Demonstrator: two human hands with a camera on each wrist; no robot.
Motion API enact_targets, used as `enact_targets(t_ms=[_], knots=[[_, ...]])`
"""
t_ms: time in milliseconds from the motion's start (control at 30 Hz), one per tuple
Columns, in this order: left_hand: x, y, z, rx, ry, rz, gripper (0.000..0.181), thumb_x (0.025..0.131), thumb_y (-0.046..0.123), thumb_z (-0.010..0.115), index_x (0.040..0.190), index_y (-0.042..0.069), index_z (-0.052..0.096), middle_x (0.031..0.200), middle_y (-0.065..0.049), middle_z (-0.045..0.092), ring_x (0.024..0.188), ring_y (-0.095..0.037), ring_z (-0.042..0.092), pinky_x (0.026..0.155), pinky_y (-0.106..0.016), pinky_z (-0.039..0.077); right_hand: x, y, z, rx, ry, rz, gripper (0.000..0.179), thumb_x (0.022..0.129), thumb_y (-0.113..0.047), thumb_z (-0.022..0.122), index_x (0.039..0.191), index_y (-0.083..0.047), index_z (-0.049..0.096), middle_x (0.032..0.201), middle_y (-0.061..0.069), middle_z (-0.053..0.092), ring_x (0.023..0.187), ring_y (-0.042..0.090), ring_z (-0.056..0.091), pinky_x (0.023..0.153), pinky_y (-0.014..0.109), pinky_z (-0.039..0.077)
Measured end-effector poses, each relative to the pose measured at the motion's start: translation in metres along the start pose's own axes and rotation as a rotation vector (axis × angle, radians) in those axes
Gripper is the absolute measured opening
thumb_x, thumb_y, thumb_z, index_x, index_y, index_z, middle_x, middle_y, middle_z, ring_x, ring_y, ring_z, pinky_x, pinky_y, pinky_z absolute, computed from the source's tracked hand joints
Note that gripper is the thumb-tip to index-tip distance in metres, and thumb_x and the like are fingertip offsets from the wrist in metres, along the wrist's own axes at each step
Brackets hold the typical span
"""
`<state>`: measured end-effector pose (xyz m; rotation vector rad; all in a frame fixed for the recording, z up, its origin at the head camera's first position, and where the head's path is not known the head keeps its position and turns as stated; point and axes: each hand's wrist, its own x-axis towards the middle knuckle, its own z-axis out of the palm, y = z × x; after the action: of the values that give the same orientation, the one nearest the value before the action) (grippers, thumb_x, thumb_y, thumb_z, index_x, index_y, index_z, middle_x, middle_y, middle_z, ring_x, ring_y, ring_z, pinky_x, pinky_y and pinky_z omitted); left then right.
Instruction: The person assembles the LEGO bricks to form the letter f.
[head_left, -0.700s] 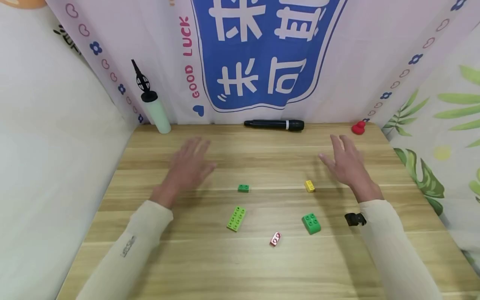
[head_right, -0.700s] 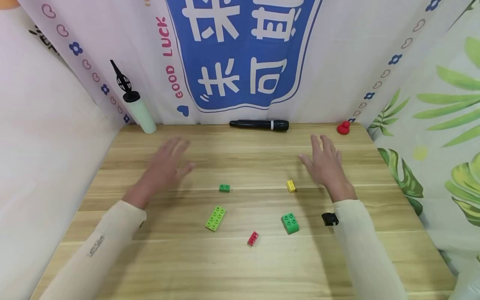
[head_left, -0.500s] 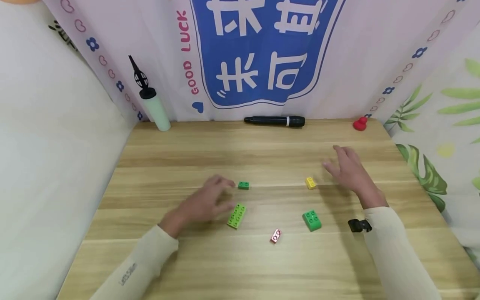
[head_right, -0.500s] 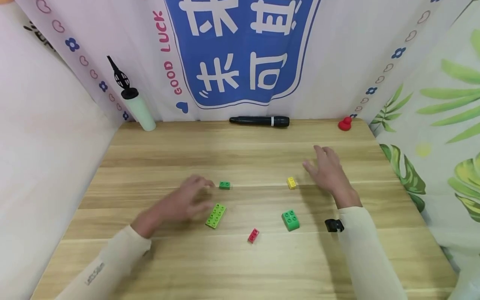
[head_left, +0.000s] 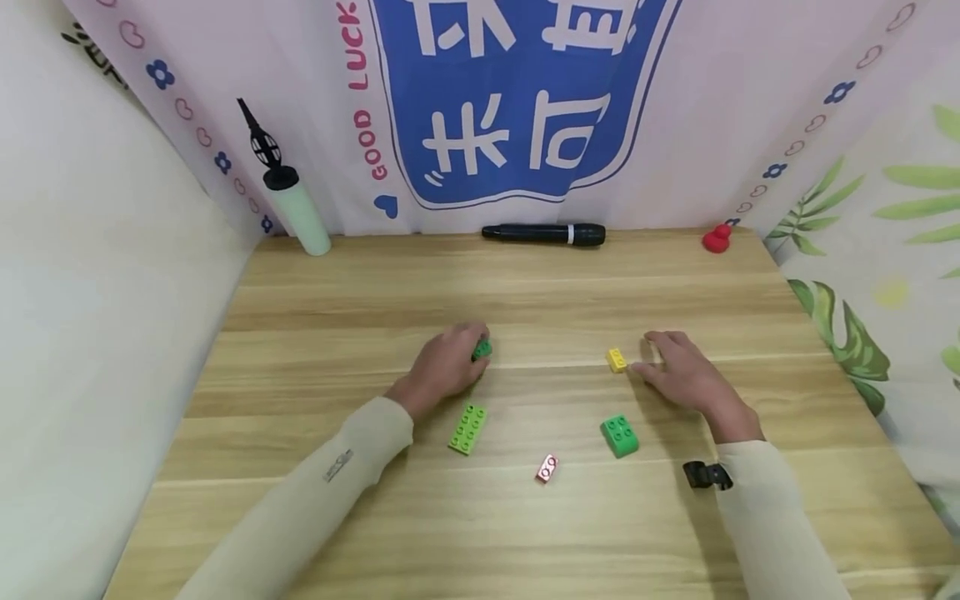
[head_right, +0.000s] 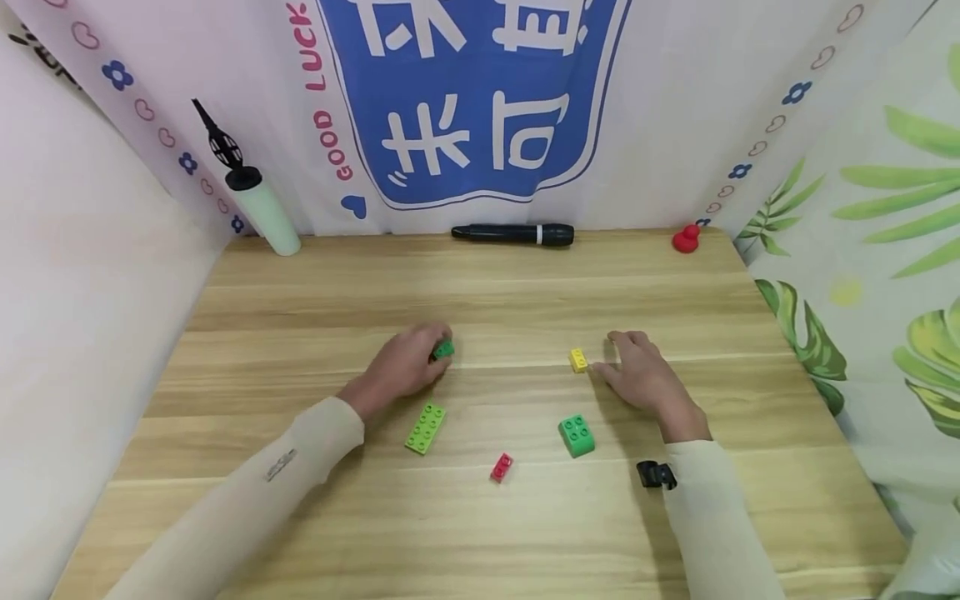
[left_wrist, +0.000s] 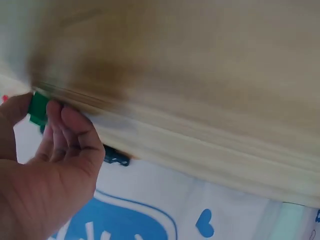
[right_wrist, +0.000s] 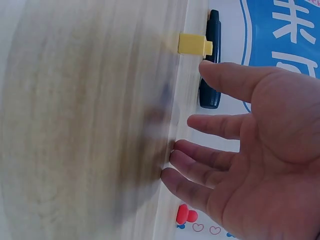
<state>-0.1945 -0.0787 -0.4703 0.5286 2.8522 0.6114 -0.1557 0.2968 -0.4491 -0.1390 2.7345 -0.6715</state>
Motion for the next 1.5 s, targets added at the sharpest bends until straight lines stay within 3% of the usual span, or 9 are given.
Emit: enact_targets(t_ms=[133,233,367,467,567,767,1167,1300,1500], knots=[[0.031,-0.006,0.000,-0.021,0.064,-0.043,0.033,0.105,0.029,0.071,0.131,0.009,0.064,0.102,-0.006,0.067,0.087,-0.020,0.060,0.075,-0.034,0.054,0.000,-0.003,0.002,-0.010,0.017,0.005,0.069,0.110,-0.037,0.060,0.159,0.007,0.039,0.164,0.040,0.029,0.150,0.059,0.032,0.120,0.075,0.033],[0.045,-0.013,-0.003,-0.102,0.060,-0.072,0.042,0.104,0.035,0.073,0.134,0.008,0.061,0.099,-0.007,0.064,0.086,-0.022,0.057,0.076,-0.034,0.050,0.001,-0.005,0.004,-0.005,0.013,0.000,0.068,0.110,-0.039,0.061,0.156,0.008,0.043,0.163,0.038,0.030,0.150,0.058,0.033,0.120,0.074,0.034],[0.051,-0.021,-0.007,-0.213,0.025,-0.090,0.049,0.100,0.028,0.080,0.140,0.006,0.060,0.099,-0.009,0.069,0.089,-0.022,0.061,0.082,-0.035,0.053,0.001,-0.005,0.006,0.002,0.012,-0.013,0.067,0.110,-0.040,0.061,0.154,0.008,0.046,0.163,0.038,0.031,0.150,0.058,0.033,0.121,0.073,0.034],[0.054,-0.023,-0.009,-0.265,0.017,-0.068,0.046,0.099,0.019,0.081,0.138,0.004,0.061,0.105,-0.012,0.074,0.096,-0.023,0.068,0.090,-0.037,0.058,0.000,-0.003,0.005,-0.006,0.018,-0.004,0.066,0.110,-0.039,0.061,0.154,0.008,0.046,0.163,0.038,0.031,0.150,0.058,0.033,0.121,0.073,0.034],[0.059,-0.024,-0.008,-0.305,0.041,-0.049,0.040,0.098,0.015,0.081,0.131,0.003,0.064,0.109,-0.014,0.076,0.101,-0.024,0.071,0.093,-0.038,0.059,0.000,-0.002,0.004,-0.014,0.017,0.013,0.066,0.110,-0.037,0.061,0.155,0.008,0.046,0.164,0.038,0.029,0.150,0.058,0.032,0.121,0.074,0.033],[0.076,-0.033,-0.006,-0.368,0.072,-0.084,0.034,0.094,0.014,0.085,0.123,0.006,0.071,0.108,-0.012,0.074,0.100,-0.024,0.068,0.093,-0.037,0.057,0.000,-0.001,0.007,0.000,0.011,0.013,0.067,0.108,-0.035,0.065,0.156,0.007,0.044,0.165,0.039,0.028,0.151,0.060,0.031,0.120,0.075,0.032],[0.077,-0.033,-0.011,-0.381,0.046,-0.083,0.038,0.091,0.013,0.087,0.126,0.007,0.073,0.110,-0.012,0.075,0.102,-0.024,0.067,0.097,-0.038,0.057,0.014,-0.007,0.006,0.094,0.029,-0.150,0.070,0.097,-0.019,0.081,0.155,0.004,0.049,0.159,0.030,0.050,0.150,0.052,0.043,0.124,0.067,0.033],[0.076,-0.035,-0.011,-0.388,0.043,-0.071,0.036,0.090,0.013,0.088,0.124,0.006,0.074,0.108,-0.012,0.075,0.100,-0.024,0.067,0.095,-0.037,0.056,0.020,-0.011,0.008,0.114,0.040,-0.180,0.060,0.096,-0.014,0.082,0.149,0.000,0.057,0.154,0.026,0.058,0.148,0.049,0.047,0.123,0.066,0.035],[0.075,-0.035,-0.012,-0.384,0.060,-0.060,0.036,0.090,0.012,0.089,0.123,0.005,0.075,0.106,-0.013,0.076,0.097,-0.023,0.068,0.092,-0.036,0.055,0.027,-0.014,0.012,0.139,0.053,-0.149,0.038,0.097,-0.010,0.080,0.133,-0.005,0.069,0.145,0.023,0.065,0.143,0.045,0.053,0.121,0.066,0.038]])
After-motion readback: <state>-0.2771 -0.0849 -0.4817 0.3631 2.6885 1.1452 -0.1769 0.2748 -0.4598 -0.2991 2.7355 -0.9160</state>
